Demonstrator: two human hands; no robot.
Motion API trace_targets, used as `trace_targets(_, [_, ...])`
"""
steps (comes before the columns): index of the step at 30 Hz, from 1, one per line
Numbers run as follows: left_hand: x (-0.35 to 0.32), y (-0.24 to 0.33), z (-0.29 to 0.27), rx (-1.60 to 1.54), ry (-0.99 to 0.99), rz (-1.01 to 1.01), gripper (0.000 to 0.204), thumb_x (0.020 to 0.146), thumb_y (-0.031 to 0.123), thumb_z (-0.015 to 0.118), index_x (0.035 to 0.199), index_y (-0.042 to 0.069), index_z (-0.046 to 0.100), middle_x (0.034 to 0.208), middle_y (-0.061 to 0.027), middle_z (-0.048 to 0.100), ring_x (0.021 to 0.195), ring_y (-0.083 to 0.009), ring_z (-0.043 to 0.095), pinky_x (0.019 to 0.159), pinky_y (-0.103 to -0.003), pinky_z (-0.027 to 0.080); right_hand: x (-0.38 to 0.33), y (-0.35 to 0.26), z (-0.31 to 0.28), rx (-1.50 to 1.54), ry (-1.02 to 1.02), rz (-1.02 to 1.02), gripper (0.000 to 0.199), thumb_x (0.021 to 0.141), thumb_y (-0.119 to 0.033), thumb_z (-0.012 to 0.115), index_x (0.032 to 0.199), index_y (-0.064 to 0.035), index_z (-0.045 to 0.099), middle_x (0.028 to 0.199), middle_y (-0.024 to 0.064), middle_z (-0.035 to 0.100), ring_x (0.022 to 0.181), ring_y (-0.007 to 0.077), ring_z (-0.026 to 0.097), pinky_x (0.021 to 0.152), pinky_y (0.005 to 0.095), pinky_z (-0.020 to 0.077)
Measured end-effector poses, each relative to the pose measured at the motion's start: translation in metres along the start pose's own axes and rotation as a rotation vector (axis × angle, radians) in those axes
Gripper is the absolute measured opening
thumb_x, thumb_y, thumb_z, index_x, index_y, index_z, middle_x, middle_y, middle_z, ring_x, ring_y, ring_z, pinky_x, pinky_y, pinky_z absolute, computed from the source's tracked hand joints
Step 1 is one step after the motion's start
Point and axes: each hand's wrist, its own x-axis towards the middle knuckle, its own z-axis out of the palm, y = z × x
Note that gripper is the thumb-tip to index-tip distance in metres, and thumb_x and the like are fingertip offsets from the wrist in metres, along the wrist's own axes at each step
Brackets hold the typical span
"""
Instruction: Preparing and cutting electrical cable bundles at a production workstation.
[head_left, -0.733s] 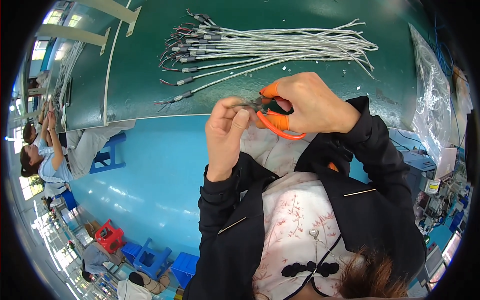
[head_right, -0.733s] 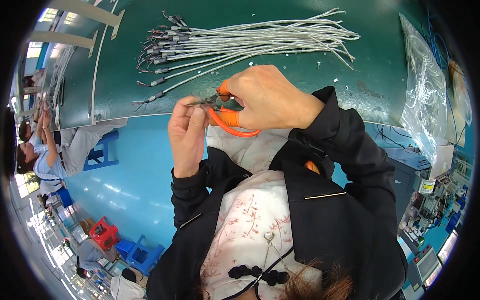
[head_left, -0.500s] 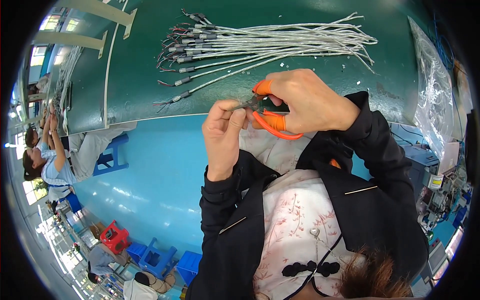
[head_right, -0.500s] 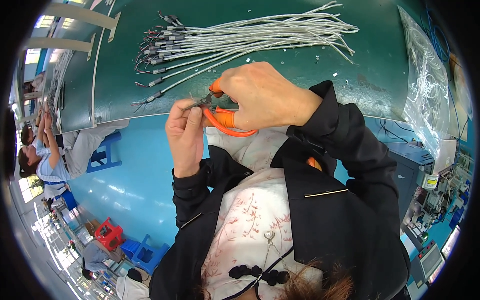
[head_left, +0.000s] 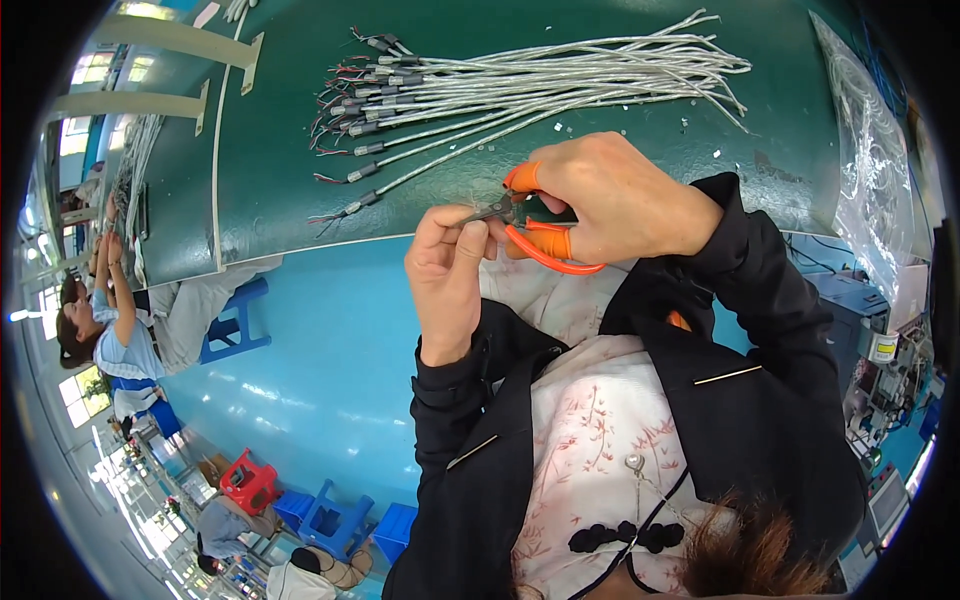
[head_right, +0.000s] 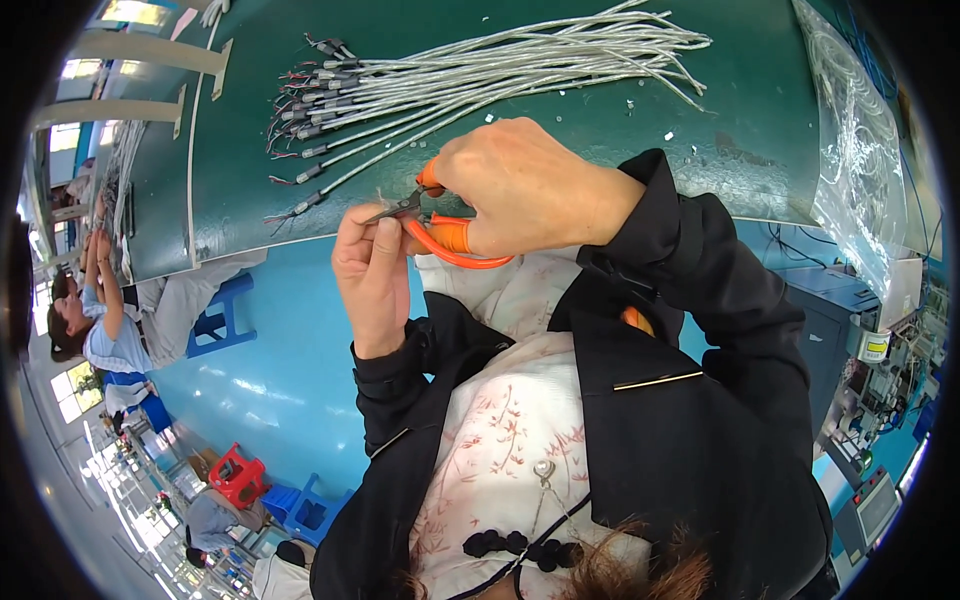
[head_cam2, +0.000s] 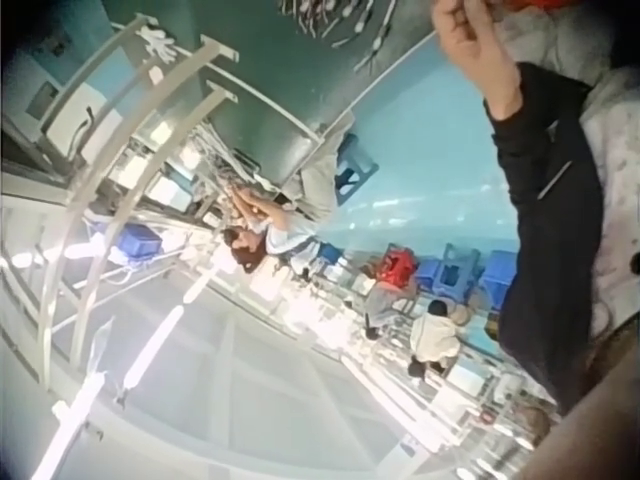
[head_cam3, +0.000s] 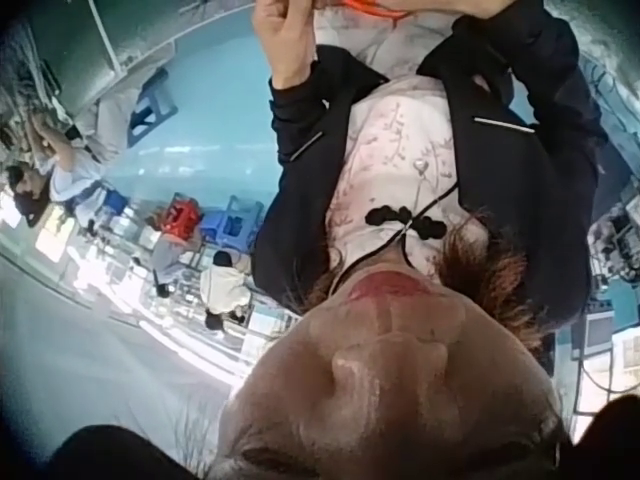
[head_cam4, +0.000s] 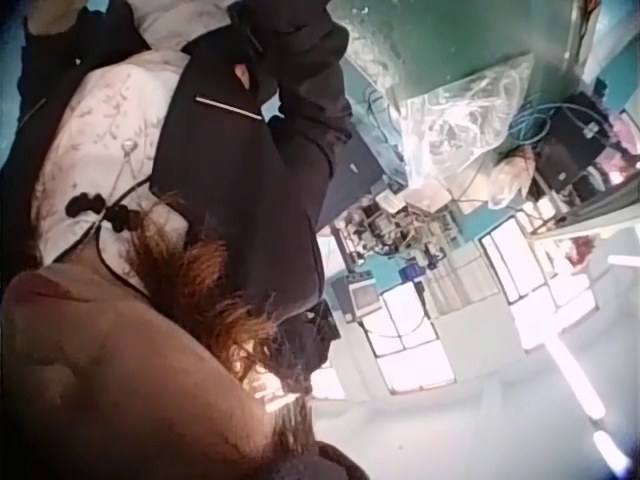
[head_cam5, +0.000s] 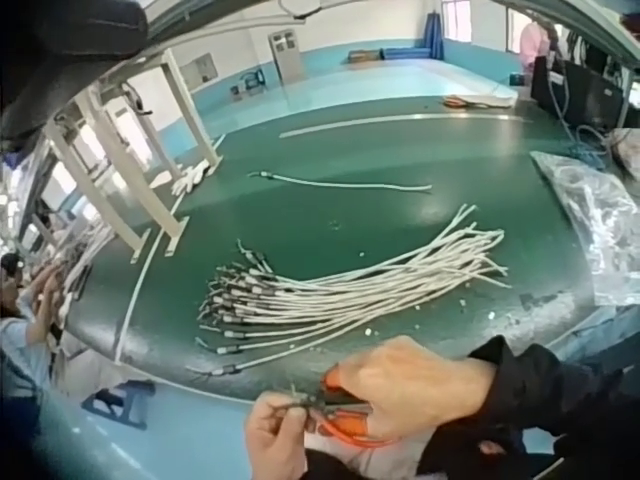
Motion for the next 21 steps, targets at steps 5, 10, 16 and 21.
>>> trace_targets(5, [0.0011, 0.0018, 0.0027, 0.055, 0.005, 0.033, 0.008, 0.091, 0.001, 0.053, 0.099, -0.001, 0.055, 0.083, -0.0082, 0.063, 0.069, -0.0106, 0.050, 0.065, -0.023, 0.042, 0.0012, -0.0008, -0.0062, -0.015, -0.042, 0.005, 0.029, 0.068, -0.022, 0.071, 0.087, -0.0005, 0.065, 0.061, 0.0097, 0.053, 0.053, 0.0290, 0.053, 0.048, 0.0357, 0.0400])
trace_targets(10, [0.0030, 0.0008, 0.0049, 0.019, -0.004, 0.012, 0.008, 0.092, 0.002, 0.053, 0.099, 0.000, 0.055, 0.083, -0.0083, 0.063, 0.068, -0.0104, 0.049, 0.064, -0.023, 0.041, -0.0029, 0.0024, -0.0069, -0.011, -0.044, 0.017, 0.030, 0.068, -0.022, 0.071, 0.088, -0.0006, 0.064, 0.062, 0.0099, 0.053, 0.053, 0.0290, 0.053, 0.048, 0.0358, 0.0401])
trace_targets(16, [0.0021, 0.0016, 0.0038, 0.045, -0.034, 0.017, 0.009, 0.093, 0.003, 0.052, 0.100, -0.001, 0.055, 0.082, -0.0085, 0.063, 0.067, -0.0101, 0.048, 0.063, -0.023, 0.041, -0.0036, 0.0023, -0.0071, -0.013, -0.063, 0.024, 0.030, 0.068, -0.021, 0.070, 0.089, -0.0005, 0.064, 0.062, 0.0100, 0.053, 0.054, 0.0292, 0.053, 0.048, 0.0358, 0.0403])
trace_targets(21, [0.0000, 0.0056, 0.0024, 0.060, -0.040, 0.024, 0.009, 0.093, 0.003, 0.051, 0.100, -0.001, 0.056, 0.082, -0.0083, 0.063, 0.067, -0.0100, 0.048, 0.063, -0.023, 0.040, -0.0008, -0.0005, -0.0050, 0.027, -0.031, -0.006, 0.030, 0.069, -0.021, 0.070, 0.090, -0.0004, 0.065, 0.063, 0.0103, 0.054, 0.054, 0.0294, 0.053, 0.049, 0.0363, 0.0407])
